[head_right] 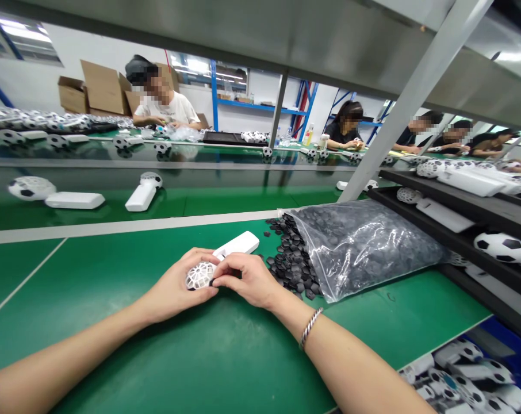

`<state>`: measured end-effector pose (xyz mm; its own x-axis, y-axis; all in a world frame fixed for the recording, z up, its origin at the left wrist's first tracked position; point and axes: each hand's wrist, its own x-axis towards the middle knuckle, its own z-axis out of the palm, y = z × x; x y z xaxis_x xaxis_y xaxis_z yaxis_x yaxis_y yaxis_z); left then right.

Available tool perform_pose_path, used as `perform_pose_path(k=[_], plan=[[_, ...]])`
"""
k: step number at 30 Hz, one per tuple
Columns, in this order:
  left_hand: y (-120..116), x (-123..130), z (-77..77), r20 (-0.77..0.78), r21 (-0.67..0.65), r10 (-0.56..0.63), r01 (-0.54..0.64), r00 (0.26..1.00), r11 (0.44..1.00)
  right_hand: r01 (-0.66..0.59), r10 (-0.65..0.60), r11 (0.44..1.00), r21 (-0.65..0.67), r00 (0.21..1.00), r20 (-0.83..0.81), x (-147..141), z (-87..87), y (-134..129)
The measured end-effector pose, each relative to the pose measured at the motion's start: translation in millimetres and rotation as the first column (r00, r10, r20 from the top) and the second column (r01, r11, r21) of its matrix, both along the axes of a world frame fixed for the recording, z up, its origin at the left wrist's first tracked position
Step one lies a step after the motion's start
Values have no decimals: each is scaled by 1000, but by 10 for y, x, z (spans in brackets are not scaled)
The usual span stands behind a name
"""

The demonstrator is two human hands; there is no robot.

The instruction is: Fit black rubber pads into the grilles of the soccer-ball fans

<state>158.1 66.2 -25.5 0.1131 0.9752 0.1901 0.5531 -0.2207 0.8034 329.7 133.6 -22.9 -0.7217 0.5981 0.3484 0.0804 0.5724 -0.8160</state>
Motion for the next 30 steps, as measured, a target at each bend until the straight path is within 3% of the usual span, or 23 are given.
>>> perform_pose_path(k=[10, 26, 30], plan=[[3, 10, -13, 26, -3, 39, -38, 999, 999, 74, -77, 987, -143, 997, -16, -40, -70, 66], [3, 59, -8, 39, 27, 101, -102, 994, 994, 112, -111, 976, -188, 994, 16, -68, -60, 57], [12, 70, -5, 74, 33, 105, -107, 992, 994, 139, -134, 980, -144, 990, 44, -80, -94, 73]])
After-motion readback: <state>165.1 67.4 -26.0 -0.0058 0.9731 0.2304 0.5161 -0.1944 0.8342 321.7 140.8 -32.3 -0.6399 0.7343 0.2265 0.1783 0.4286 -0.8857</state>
